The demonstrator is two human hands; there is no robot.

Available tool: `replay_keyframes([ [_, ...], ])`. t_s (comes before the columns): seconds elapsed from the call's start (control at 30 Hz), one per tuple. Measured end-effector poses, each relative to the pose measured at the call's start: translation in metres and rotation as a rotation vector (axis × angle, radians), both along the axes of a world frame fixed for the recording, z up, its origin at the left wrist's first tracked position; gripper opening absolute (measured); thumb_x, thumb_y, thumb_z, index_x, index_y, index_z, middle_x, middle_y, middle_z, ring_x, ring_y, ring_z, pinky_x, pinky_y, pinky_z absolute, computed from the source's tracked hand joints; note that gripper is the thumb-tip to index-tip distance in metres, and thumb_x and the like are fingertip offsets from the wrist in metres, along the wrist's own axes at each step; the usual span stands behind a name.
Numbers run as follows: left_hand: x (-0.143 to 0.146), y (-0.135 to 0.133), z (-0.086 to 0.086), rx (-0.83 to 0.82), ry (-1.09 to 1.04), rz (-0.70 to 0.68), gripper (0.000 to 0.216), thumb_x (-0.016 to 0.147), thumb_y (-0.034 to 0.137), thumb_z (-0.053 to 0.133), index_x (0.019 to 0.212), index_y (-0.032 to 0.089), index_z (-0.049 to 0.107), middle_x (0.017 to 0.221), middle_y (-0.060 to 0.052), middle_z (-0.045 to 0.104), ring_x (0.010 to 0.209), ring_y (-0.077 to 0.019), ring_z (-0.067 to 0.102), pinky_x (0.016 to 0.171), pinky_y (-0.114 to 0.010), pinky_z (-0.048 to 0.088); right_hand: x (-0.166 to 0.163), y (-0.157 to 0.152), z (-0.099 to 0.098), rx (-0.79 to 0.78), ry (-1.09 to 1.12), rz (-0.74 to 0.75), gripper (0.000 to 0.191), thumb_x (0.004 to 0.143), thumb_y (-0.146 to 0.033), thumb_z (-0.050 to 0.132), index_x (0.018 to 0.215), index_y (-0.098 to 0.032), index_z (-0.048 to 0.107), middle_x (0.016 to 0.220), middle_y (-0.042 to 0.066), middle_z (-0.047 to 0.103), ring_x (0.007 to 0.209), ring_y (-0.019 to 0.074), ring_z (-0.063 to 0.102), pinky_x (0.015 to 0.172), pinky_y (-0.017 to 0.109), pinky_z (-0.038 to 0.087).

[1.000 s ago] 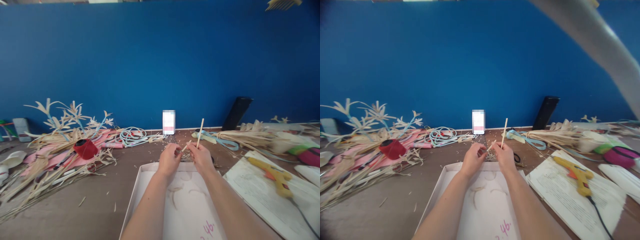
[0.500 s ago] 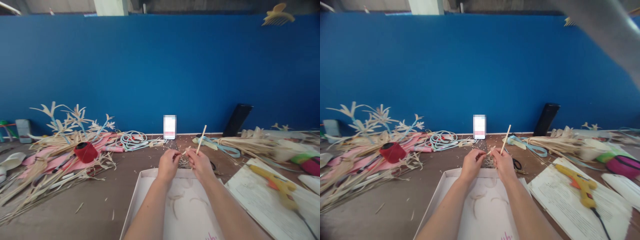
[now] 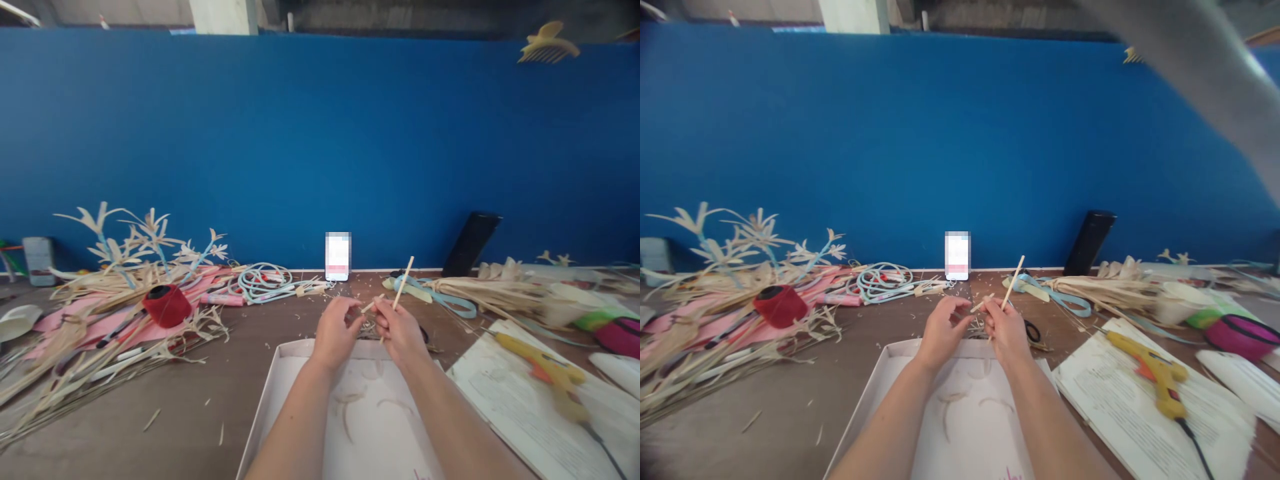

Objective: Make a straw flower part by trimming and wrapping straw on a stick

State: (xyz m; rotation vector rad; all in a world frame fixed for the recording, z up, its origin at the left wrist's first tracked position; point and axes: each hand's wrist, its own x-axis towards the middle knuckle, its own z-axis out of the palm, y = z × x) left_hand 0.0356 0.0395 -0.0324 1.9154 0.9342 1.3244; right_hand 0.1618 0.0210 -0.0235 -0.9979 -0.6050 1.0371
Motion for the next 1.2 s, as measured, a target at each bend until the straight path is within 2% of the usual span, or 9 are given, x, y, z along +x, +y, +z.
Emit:
replay_keyframes([
  [0.13, -0.001, -0.001, 0.001, 0.068, 0.059, 0.04, 0.014, 0.077, 0.02, 0.054, 0.089, 0.02, 0.062, 0.089, -0.005, 0.059, 0.083, -0.015, 0.052, 0.072, -0.025, 0.042, 0.0, 0.0, -0.001, -0.004, 0.021, 0.045, 0.026, 0.059, -0.03, 0.074, 0.065, -0.015, 0.053, 0.061, -0.003, 0.053, 0.039, 0.001, 0.031, 0.029, 0.014, 0.017],
  [0.33, -0.002, -0.002, 0.003, 0.01, 0.046, 0.043, 0.013, 0.078, 0.022, 0.052, 0.081, 0.02, 0.064, 0.084, -0.005, 0.061, 0.079, -0.0147, 0.053, 0.07, -0.024, 0.042, -0.002, -0.001, -0.003, 0.019, -0.019, 0.071, 0.027, 0.06, -0.034, 0.074, 0.067, -0.016, 0.056, 0.062, -0.003, 0.054, 0.04, 0.0022, 0.032, 0.03, 0.015, 0.017],
  [0.4, -0.001, 0.0, 0.002, -0.084, -0.004, 0.067, 0.011, 0.076, 0.024, 0.054, 0.078, 0.019, 0.064, 0.078, -0.003, 0.062, 0.073, -0.0134, 0.053, 0.065, -0.023, 0.042, -0.001, 0.0, -0.004, 0.01, -0.035, 0.068, 0.026, 0.064, -0.039, 0.07, 0.073, -0.017, 0.06, 0.065, -0.001, 0.056, 0.042, 0.0036, 0.035, 0.03, 0.016, 0.019],
  [0.5, 0.0, 0.005, 0.002, -0.372, -0.186, 0.105, 0.015, 0.073, 0.031, 0.057, 0.075, 0.018, 0.061, 0.064, 0.0, 0.059, 0.058, -0.0107, 0.052, 0.05, -0.02, 0.041, 0.002, 0.0, -0.004, -0.036, -0.047, 0.075, 0.033, 0.071, -0.047, 0.06, 0.089, -0.02, 0.066, 0.075, 0.001, 0.059, 0.048, 0.0062, 0.042, 0.03, 0.017, 0.022],
  [0.6, -0.003, 0.011, 0.003, -0.581, -0.401, 0.091, 0.025, 0.067, 0.038, 0.062, 0.075, 0.015, 0.059, 0.065, -0.001, 0.059, 0.052, -0.0086, 0.05, 0.04, -0.017, 0.036, 0.003, 0.0, -0.005, -0.065, -0.068, 0.104, 0.035, 0.073, -0.046, 0.057, 0.098, -0.023, 0.067, 0.071, -0.001, 0.054, 0.048, 0.0066, 0.041, 0.03, 0.017, 0.022],
  [0.8, -0.01, 0.011, 0.009, -0.729, -0.702, -0.175, 0.032, 0.062, 0.038, 0.069, 0.077, 0.011, 0.06, 0.075, -0.004, 0.061, 0.049, -0.0025, 0.044, 0.038, -0.013, 0.031, -0.002, -0.003, -0.008, -0.127, -0.235, 0.184, 0.041, 0.068, -0.037, 0.065, 0.107, -0.023, 0.063, 0.065, -0.002, 0.053, 0.047, 0.0064, 0.041, 0.035, 0.015, 0.021],
  [0.9, -0.008, 0.009, 0.009, -0.746, -0.648, -0.228, 0.033, 0.06, 0.038, 0.07, 0.075, 0.01, 0.061, 0.074, -0.005, 0.06, 0.05, -0.0034, 0.046, 0.039, -0.013, 0.033, -0.006, -0.005, -0.005, -0.113, -0.413, 0.227, 0.038, 0.069, -0.04, 0.063, 0.102, -0.02, 0.065, 0.06, -0.001, 0.054, 0.047, 0.0087, 0.043, 0.036, 0.017, 0.024],
  [1.07, -0.006, 0.01, 0.007, -0.725, -0.529, -0.127, 0.03, 0.061, 0.038, 0.068, 0.073, 0.012, 0.059, 0.071, -0.003, 0.06, 0.053, -0.0053, 0.049, 0.041, -0.014, 0.037, -0.009, -0.011, 0.003, -0.03, -0.761, 0.214, 0.031, 0.074, -0.045, 0.055, 0.083, -0.019, 0.068, 0.053, -0.002, 0.053, 0.047, 0.011, 0.044, 0.043, 0.021, 0.032],
  [1.2, -0.006, 0.01, 0.009, -0.694, -0.454, -0.094, 0.027, 0.062, 0.038, 0.066, 0.071, 0.013, 0.058, 0.065, -0.001, 0.058, 0.052, -0.0064, 0.049, 0.041, -0.015, 0.037, -0.009, -0.012, 0.005, -0.023, -0.909, 0.165, 0.04, 0.078, -0.053, 0.047, 0.076, -0.018, 0.066, 0.054, -0.001, 0.054, 0.05, 0.0132, 0.047, 0.047, 0.023, 0.034],
])
